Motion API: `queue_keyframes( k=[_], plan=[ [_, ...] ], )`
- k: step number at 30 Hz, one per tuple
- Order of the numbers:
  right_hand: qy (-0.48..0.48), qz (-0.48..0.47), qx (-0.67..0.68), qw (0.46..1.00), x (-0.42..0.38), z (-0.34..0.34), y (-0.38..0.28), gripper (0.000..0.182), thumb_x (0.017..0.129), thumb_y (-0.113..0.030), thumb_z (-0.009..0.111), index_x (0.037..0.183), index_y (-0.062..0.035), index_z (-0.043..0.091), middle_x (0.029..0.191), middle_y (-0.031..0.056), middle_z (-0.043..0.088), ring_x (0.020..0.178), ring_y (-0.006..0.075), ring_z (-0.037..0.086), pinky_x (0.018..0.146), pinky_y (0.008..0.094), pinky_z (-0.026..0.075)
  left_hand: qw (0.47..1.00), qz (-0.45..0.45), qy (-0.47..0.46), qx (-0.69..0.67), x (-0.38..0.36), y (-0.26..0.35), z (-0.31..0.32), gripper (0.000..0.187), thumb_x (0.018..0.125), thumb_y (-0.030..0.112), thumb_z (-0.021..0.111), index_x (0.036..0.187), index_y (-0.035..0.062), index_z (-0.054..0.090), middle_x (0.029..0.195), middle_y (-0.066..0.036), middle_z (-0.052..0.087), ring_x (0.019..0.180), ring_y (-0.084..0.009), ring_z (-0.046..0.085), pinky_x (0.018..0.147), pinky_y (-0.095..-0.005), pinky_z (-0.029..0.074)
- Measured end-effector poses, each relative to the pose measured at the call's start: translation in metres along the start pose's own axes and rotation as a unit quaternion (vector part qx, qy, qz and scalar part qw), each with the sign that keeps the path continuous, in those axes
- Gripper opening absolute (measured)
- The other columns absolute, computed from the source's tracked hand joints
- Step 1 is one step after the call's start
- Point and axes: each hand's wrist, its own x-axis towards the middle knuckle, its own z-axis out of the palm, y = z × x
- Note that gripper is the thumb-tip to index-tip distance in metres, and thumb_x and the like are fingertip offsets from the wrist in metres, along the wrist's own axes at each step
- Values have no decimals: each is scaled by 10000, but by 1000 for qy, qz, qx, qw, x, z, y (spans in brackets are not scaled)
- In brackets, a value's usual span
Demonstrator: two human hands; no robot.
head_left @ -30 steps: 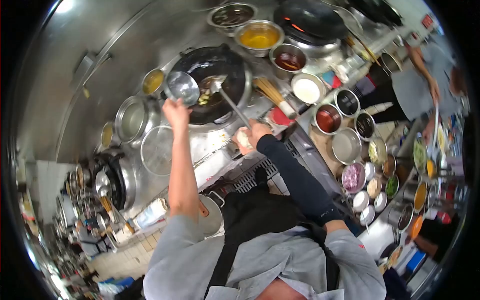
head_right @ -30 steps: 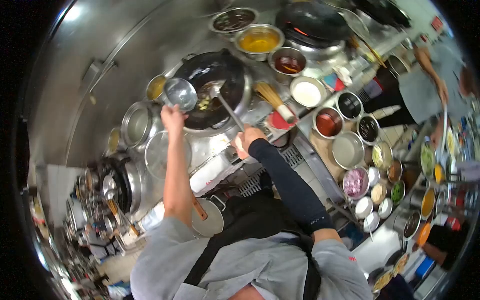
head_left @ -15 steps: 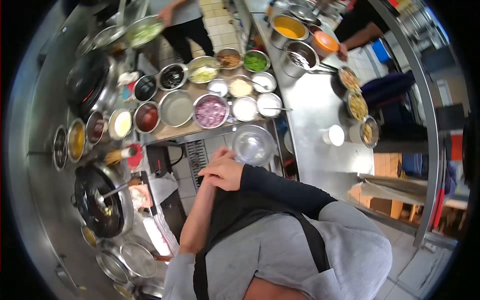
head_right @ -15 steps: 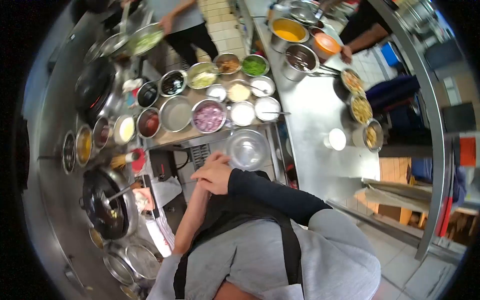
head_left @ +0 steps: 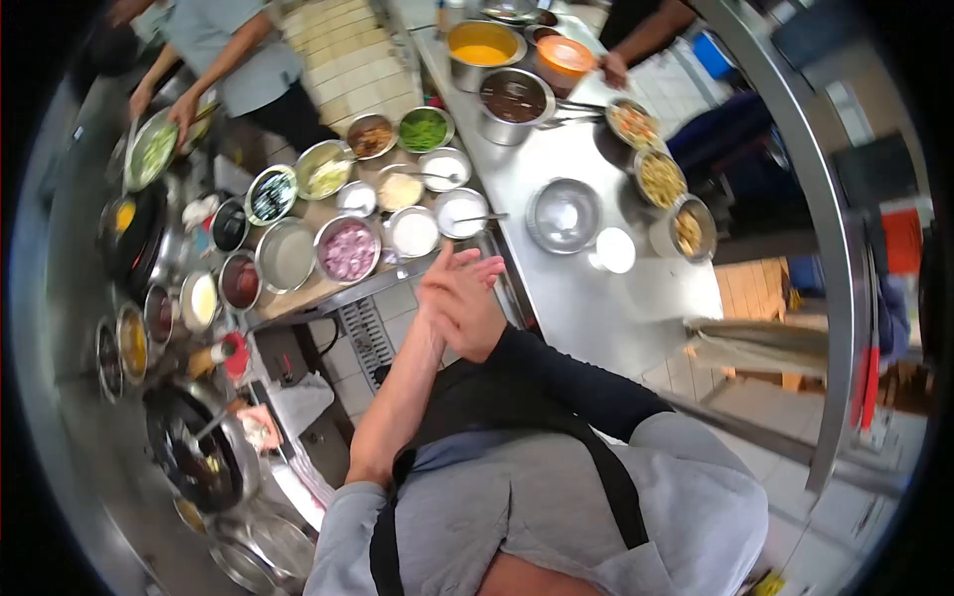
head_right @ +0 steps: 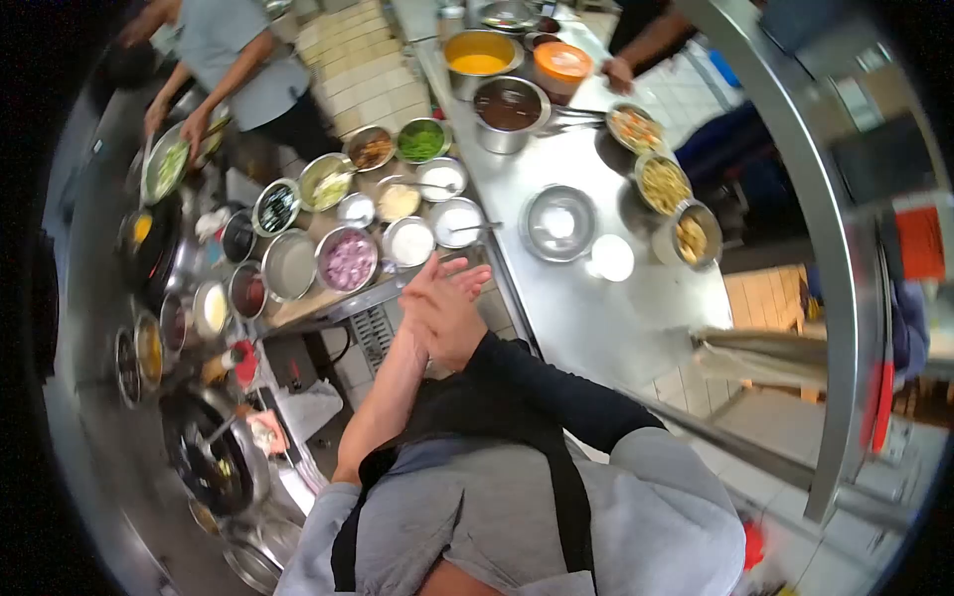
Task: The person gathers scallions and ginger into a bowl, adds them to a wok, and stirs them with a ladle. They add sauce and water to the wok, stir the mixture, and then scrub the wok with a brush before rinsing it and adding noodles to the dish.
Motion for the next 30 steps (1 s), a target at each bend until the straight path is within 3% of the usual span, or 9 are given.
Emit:
queue_keyframes(
  k=[6, 14, 17, 21, 23, 25, 27, 29, 30],
  plan=[
    [-149, -227, 64, 960, 31, 115, -3, 530, 940, -235, 578, 1445, -79, 562, 1504, 185, 487, 1412, 389, 438, 1200, 588, 254, 946, 229, -109, -201, -121, 60, -53, 739, 1060, 637, 330, 1465, 30, 447, 1542, -234, 447, 1420, -403, 427, 1125, -480, 436],
    [-310, -355, 82, 878, 103, 299, -73, 358, 977, -262, 549, 1276, -81, 629, 1314, 183, 610, 1254, 387, 552, 1111, 562, 357, 872, 418, 235, -93, -334, 97, -87, 634, 1085, 574, 362, 1358, 32, 542, 1443, -173, 568, 1349, -290, 525, 1145, -450, 401],
    [-522, -276, -91, 802, 124, 356, -98, 195, 997, -197, 544, 1127, -73, 621, 1102, 180, 687, 1159, 385, 604, 986, 515, 445, 860, 445, 231, -92, -404, 84, -104, 565, 1090, 532, 408, 1290, 29, 568, 1350, -172, 633, 1256, -293, 609, 1094, -440, 452],
    [-368, -125, 129, 912, 145, 425, -147, 91, 961, -43, 567, 1047, -48, 594, 916, 173, 627, 1010, 445, 593, 831, 510, 483, 829, 483, 267, -93, -474, 84, -143, 462, 1078, 469, 500, 1193, 35, 610, 1291, -182, 674, 1108, -290, 706, 927, -390, 566],
    [-326, -284, 79, 898, 167, 459, -190, 152, 939, -68, 610, 1080, -15, 590, 1001, 208, 586, 987, 457, 585, 850, 511, 484, 763, 360, 534, -51, -476, 92, -197, 435, 1011, 409, 610, 1179, 9, 647, 1262, -217, 688, 1015, -345, 738, 834, -398, 596],
    [-390, -378, 27, 839, 168, 512, -193, 350, 913, -162, 660, 1198, 24, 579, 1128, 277, 592, 1022, 480, 600, 900, 544, 480, 598, 242, 710, 282, -487, 111, -231, 571, 924, 372, 686, 1306, -34, 567, 1183, -246, 696, 977, -417, 726, 880, -441, 581],
    [-589, -275, -45, 759, 158, 580, -162, 320, 934, -147, 605, 1216, 1, 576, 1060, 323, 634, 952, 540, 618, 844, 581, 497, 558, 169, 740, 335, -494, 134, -256, 679, 859, 351, 719, 1346, -75, 516, 1186, -274, 675, 1060, -453, 682, 942, -459, 549],
    [-525, -238, -91, 812, 140, 565, -218, 281, 941, -136, 558, 1191, -7, 554, 1032, 387, 631, 958, 588, 603, 860, 631, 468, 458, 118, 819, 324, -483, 153, -288, 677, 854, 382, 725, 1320, -73, 543, 1269, -253, 653, 1165, -400, 654, 987, -448, 524],
    [-503, -332, -13, 798, 136, 589, -193, 155, 989, -164, 548, 1093, -51, 530, 906, 286, 658, 746, 474, 661, 664, 577, 525, 482, 88, 817, 304, -489, 166, -289, 689, 844, 387, 732, 1318, -78, 545, 1294, -246, 642, 1189, -381, 644, 1000, -439, 513]
  ],
)
